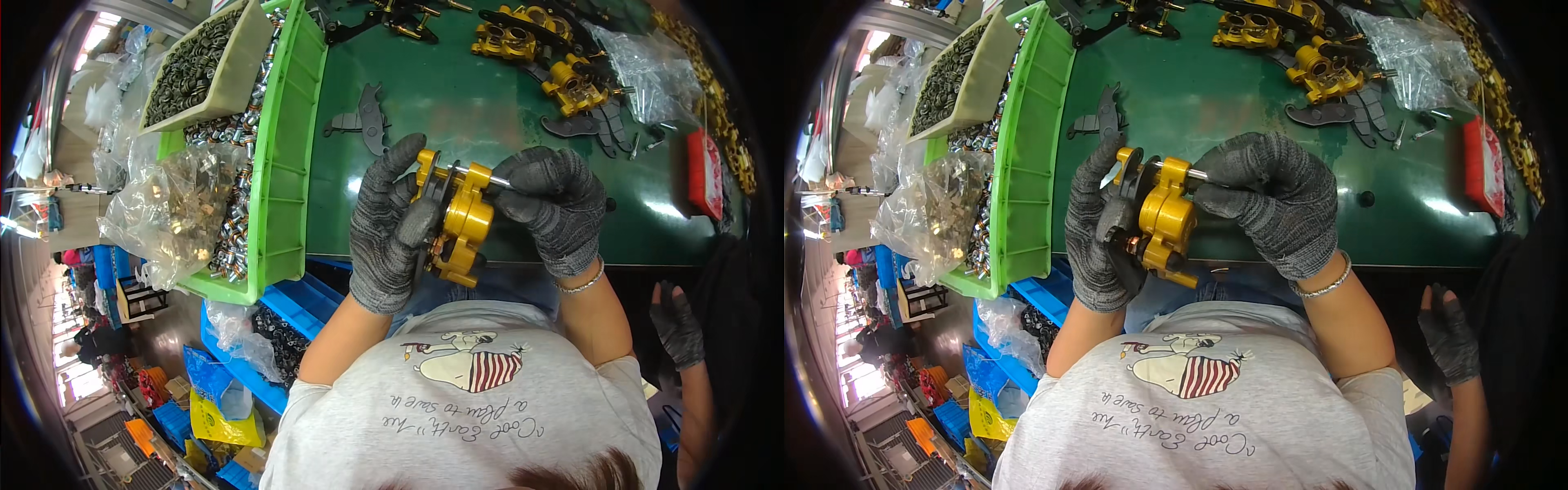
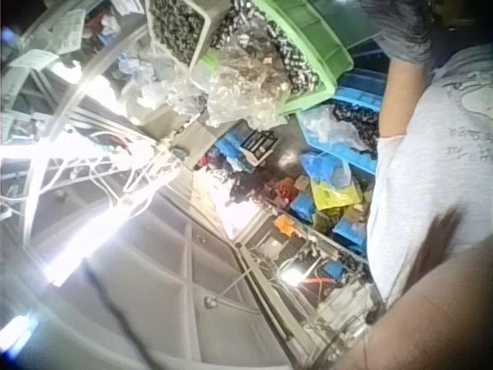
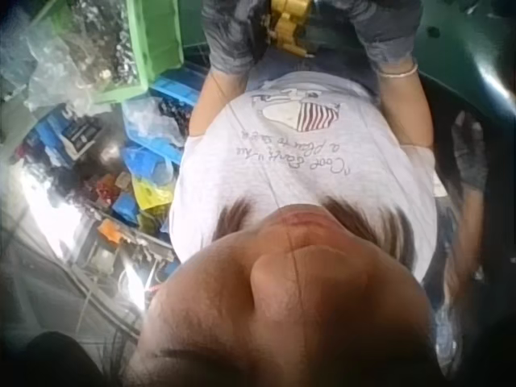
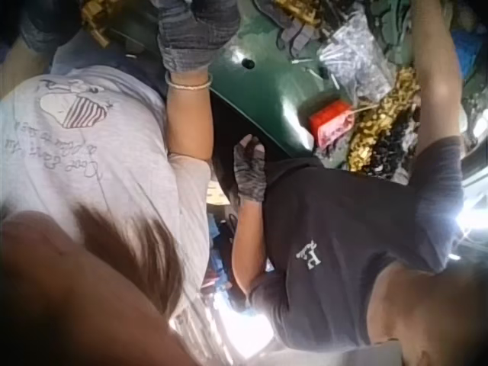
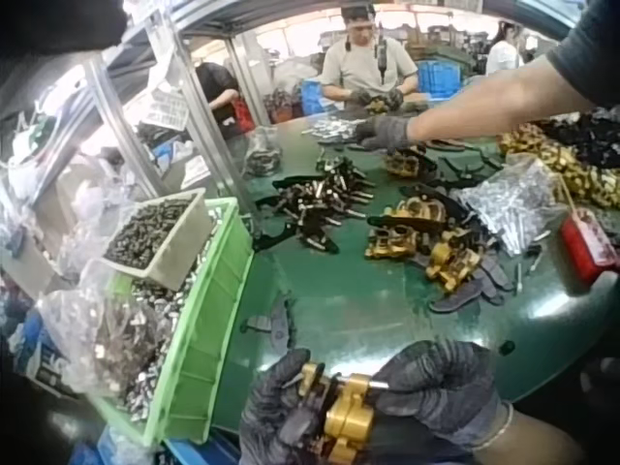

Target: Assembling gold-colored metal brake calipers by manually inserting brake pads and hardware pins.

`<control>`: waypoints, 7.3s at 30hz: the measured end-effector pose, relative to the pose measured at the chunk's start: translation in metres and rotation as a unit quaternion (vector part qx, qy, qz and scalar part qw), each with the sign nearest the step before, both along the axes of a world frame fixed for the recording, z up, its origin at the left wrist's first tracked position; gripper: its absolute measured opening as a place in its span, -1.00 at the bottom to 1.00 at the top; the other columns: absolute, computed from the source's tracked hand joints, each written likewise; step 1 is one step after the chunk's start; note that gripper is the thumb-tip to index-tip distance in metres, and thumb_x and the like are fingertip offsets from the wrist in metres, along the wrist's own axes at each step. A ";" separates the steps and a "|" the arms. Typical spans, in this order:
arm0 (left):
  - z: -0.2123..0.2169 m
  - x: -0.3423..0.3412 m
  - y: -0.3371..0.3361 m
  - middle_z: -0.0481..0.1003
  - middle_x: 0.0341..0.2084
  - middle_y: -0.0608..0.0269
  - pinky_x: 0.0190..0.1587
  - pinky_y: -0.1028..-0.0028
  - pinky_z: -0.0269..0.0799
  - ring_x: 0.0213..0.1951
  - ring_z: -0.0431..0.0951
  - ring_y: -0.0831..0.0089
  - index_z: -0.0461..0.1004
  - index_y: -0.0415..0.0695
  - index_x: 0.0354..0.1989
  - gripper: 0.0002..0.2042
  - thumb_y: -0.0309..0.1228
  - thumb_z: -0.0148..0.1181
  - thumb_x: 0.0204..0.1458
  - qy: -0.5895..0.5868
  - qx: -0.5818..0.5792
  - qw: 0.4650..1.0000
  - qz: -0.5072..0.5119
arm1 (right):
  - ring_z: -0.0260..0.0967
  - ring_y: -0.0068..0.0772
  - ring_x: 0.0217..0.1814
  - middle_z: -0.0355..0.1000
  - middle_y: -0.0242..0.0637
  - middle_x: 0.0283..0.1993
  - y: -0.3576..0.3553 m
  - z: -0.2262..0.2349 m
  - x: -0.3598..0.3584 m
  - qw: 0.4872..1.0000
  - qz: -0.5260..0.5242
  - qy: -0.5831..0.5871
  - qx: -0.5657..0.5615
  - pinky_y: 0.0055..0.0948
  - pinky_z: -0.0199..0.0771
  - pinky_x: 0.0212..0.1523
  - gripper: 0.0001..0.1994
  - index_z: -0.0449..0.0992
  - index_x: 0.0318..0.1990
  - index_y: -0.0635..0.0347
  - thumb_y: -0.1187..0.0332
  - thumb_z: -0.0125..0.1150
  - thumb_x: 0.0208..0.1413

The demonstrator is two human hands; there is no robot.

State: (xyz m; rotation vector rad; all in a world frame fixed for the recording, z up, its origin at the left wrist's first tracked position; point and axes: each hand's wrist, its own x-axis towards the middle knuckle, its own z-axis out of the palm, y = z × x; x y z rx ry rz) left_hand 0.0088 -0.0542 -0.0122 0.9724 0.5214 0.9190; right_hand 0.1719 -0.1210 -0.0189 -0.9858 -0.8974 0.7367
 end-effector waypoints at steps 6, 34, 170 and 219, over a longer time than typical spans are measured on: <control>-0.008 -0.006 0.002 0.39 -0.02 0.05 0.07 0.34 0.33 0.00 0.43 0.34 0.10 -0.21 0.24 -0.35 -0.34 0.26 -0.02 -0.006 0.042 0.999 -0.021 | 0.46 -0.49 -0.31 0.50 -0.30 -0.37 -0.009 0.009 -0.005 0.984 -0.041 -0.167 -0.040 -0.50 0.50 -0.27 -0.81 0.55 -0.33 0.24 0.51 0.40 -0.16; -0.003 -0.013 0.011 0.38 0.03 0.09 0.02 0.43 0.36 -0.06 0.44 0.42 0.25 -0.28 0.14 -0.47 -0.19 0.14 0.07 0.058 0.030 0.989 -0.133 | 0.44 -0.19 -0.33 0.44 -0.11 -0.42 -0.010 0.050 0.006 0.742 0.053 -0.657 -0.122 -0.32 0.47 -0.29 -0.73 0.53 -0.30 0.25 0.19 0.11 0.07; -0.040 -0.009 0.032 0.51 -0.17 0.24 0.00 0.43 0.39 -0.11 0.48 0.45 0.47 -0.15 -0.06 -0.53 -0.44 0.43 -0.23 0.215 0.236 0.948 -0.008 | 0.40 -0.53 -0.52 0.45 -0.24 -0.35 0.023 -0.012 0.049 0.891 0.209 0.030 -0.402 -0.67 0.39 -0.58 -0.42 0.32 0.00 0.28 0.43 0.46 -0.23; -0.052 -0.029 0.039 0.47 -0.14 0.15 0.04 0.39 0.34 -0.07 0.46 0.35 0.43 -0.20 -0.05 -0.64 -0.38 0.17 -0.06 0.082 0.200 0.976 -0.035 | 0.31 -0.65 -0.44 0.40 -0.30 -0.33 0.019 -0.006 0.063 0.978 0.105 0.017 -0.182 -0.67 0.29 -0.56 -0.68 0.42 -0.05 0.18 0.26 0.15 0.07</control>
